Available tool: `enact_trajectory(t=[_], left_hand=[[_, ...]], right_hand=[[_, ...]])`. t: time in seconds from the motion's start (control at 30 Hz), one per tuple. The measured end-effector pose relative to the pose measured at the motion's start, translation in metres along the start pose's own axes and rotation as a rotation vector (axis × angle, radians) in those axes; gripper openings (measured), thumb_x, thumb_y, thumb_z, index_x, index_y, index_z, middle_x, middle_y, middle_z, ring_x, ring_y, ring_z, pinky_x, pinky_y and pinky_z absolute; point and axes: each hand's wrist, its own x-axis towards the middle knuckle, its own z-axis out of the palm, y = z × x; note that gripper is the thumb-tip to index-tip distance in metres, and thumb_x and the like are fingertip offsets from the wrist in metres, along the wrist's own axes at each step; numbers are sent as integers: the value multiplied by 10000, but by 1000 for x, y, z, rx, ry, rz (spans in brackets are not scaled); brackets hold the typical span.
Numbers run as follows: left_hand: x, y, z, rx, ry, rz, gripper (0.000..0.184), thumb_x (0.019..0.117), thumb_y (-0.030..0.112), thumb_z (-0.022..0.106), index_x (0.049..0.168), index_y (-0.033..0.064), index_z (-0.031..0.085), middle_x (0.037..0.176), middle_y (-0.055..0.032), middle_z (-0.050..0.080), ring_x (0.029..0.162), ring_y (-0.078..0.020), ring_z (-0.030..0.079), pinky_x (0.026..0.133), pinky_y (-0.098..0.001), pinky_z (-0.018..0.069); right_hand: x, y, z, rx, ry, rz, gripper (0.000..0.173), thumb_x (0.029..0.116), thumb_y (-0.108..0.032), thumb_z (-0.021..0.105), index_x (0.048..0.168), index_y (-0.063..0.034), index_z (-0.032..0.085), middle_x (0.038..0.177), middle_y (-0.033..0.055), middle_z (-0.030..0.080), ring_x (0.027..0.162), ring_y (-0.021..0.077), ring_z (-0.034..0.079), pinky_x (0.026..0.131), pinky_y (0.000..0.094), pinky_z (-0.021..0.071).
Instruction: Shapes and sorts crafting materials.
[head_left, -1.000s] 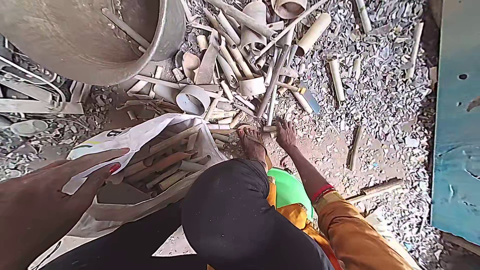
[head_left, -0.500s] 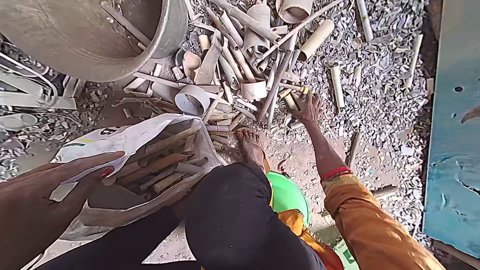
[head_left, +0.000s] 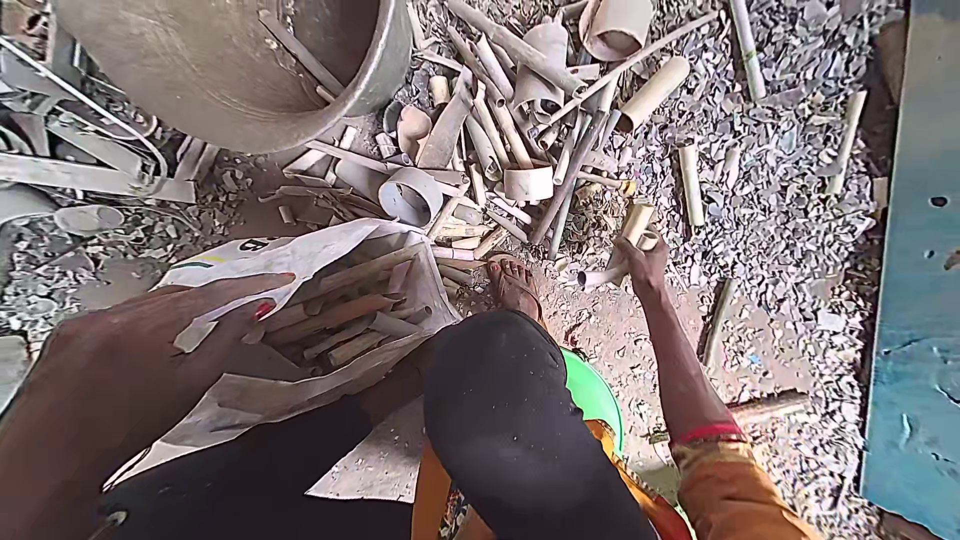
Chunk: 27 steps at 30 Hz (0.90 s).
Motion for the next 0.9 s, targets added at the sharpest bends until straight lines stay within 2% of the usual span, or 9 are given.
enact_trajectory(t=[0.07,0.13,0.27,0.37,0.43,0.47,0.63,0.73,0.9], left_hand=[[-4,-6,3,63,3,-10,443,1045,442,466,1265,157,725,1160,-166,737,1038,-394,713,874,-656,516],[-3,12,-2,120,65,-94,416,1054,384,499,1213,80,734,1103,-235,731,973,-470,703,817,-706,491],[8,46,-11,40,214,-347,277,1059,265,570,1187,87,740,1094,-226,733,984,-470,696,834,-727,479],[8,52,-12,-53,273,-414,239,1043,264,611,1199,134,736,1075,-226,722,939,-466,686,791,-716,488],[8,54,-12,-78,283,-403,226,1040,260,618,1184,135,738,1056,-220,720,916,-447,686,774,-698,497],[6,55,-12,-83,280,-391,228,1039,260,617,1175,124,740,1035,-223,718,897,-444,685,758,-691,500],[-4,52,-12,-131,289,-336,185,1028,191,628,1154,155,759,1030,-182,737,901,-426,691,750,-679,495],[-16,40,-17,-198,269,-342,193,1030,169,622,1161,145,762,1078,-177,737,968,-440,671,815,-685,468],[-39,25,-20,-266,297,-325,183,1013,136,645,1147,141,770,1088,-176,741,996,-448,678,842,-698,477]], right_hand=[[-18,-19,-3,272,12,36,459,829,5,774,1242,2,574,998,70,704,838,128,698,766,354,609],[-27,-42,4,390,23,35,449,834,71,742,1234,5,548,1011,53,686,858,118,696,785,345,615],[-54,-97,61,329,-50,-34,364,798,31,779,1124,-16,623,939,21,686,825,80,672,765,326,591],[-120,-137,126,389,-612,-130,467,796,11,769,1241,-51,646,1065,55,713,924,121,686,803,348,600],[-145,-155,159,361,-1097,-197,933,733,-45,865,1548,-156,425,1428,98,580,1223,206,629,960,386,588],[-147,-159,166,285,-1161,-251,1064,706,-88,887,1603,-184,323,1499,103,518,1293,215,582,997,392,565],[-106,-169,116,73,-770,-21,347,1003,-42,623,1339,5,550,1173,156,651,925,183,668,794,357,575],[-94,-198,67,21,-817,-5,231,1047,-49,524,1263,11,582,1043,107,683,836,148,691,745,309,591],[-109,-290,37,-414,-1143,-502,150,1013,-55,571,1095,-45,696,925,33,722,816,106,692,761,281,597]])
